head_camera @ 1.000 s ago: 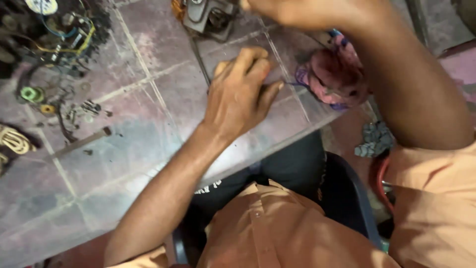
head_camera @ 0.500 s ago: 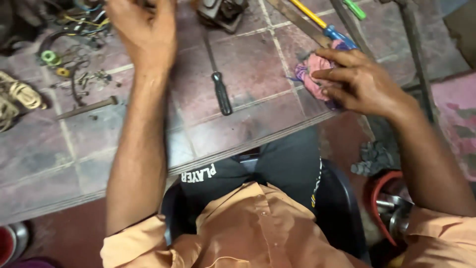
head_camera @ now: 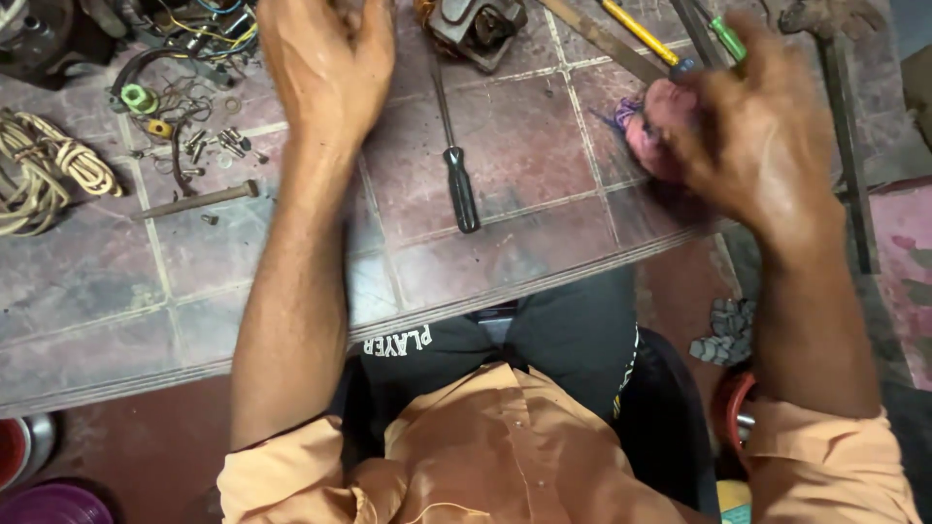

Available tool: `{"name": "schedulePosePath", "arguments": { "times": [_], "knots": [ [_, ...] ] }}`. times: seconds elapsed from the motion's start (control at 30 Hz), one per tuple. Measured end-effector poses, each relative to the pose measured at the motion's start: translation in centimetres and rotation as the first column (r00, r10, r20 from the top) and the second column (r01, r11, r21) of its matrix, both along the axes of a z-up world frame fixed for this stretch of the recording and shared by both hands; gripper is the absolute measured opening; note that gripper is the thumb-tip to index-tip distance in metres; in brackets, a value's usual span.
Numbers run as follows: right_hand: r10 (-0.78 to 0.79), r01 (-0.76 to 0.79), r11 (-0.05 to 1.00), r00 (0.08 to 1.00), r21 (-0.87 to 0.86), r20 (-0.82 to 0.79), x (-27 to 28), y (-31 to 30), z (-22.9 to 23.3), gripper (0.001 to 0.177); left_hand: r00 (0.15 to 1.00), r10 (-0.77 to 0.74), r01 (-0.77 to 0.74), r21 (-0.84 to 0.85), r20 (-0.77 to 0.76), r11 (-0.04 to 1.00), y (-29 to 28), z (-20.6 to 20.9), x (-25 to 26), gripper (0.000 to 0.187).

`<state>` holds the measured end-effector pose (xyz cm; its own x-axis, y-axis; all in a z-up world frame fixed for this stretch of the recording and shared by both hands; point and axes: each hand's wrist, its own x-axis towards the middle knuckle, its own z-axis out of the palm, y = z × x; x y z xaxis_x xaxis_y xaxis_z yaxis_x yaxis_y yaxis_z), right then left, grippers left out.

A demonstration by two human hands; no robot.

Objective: The person is seen repairing a fan motor using various tools like a screwdriver and a plier.

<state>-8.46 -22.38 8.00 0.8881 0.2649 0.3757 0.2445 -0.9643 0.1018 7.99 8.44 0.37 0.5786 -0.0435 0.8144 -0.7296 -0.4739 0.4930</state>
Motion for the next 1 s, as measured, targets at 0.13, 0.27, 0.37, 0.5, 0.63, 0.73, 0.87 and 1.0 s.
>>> {"name": "schedulePosePath", "arguments": {
  "times": [0.13,0.27,0.37,0.5,0.63,0.73,0.87,1.0],
  "knots": [
    [0.131,-0.149,0.96,0.987,0.237,0.093,1.9,0.9,-1.7,0.028,0.951,0.007,0.055,0.191,-0.309,0.98,1.7,0.8,0.0,0.016],
    [0.182,-0.019,0.811,0.958,0.584,-0.222,6.6,4.3,-6.2,0.028,0.848,0.054,0.106,0.269,-0.527,0.957,1.1,-0.3,0.4,0.016],
    [0.197,-0.139,0.878,0.977,0.458,-0.081,9.4,6.1,-8.5,0.025,0.857,0.074,0.09,0.289,-0.51,0.953,0.5,-0.3,0.2,0.012],
    [0.01,0.075,0.902,0.981,0.426,-0.196,11.0,7.2,-9.4,0.034,0.893,0.066,0.074,0.29,-0.445,0.954,0.2,-0.3,-0.2,0.013],
    [0.086,-0.008,0.902,0.983,0.431,-0.162,11.6,5.3,-11.1,0.01,0.907,0.062,0.057,0.268,-0.416,0.962,0.2,0.1,-0.5,0.013],
    [0.204,0.07,0.727,0.928,0.683,-0.312,11.3,2.6,-10.8,0.009,0.916,0.02,0.077,0.225,-0.401,0.971,0.3,0.4,-0.5,0.013],
    [0.334,0.106,0.458,0.899,0.882,-0.282,8.8,1.4,-7.0,0.005,0.896,-0.08,0.16,0.149,-0.438,0.976,-0.6,2.3,-1.7,0.013],
    [0.35,0.181,0.157,0.909,0.971,-0.226,7.6,0.9,-6.7,0.004,0.837,-0.11,0.269,0.228,-0.536,0.936,-1.2,3.4,-3.1,0.016]
  ]
}}
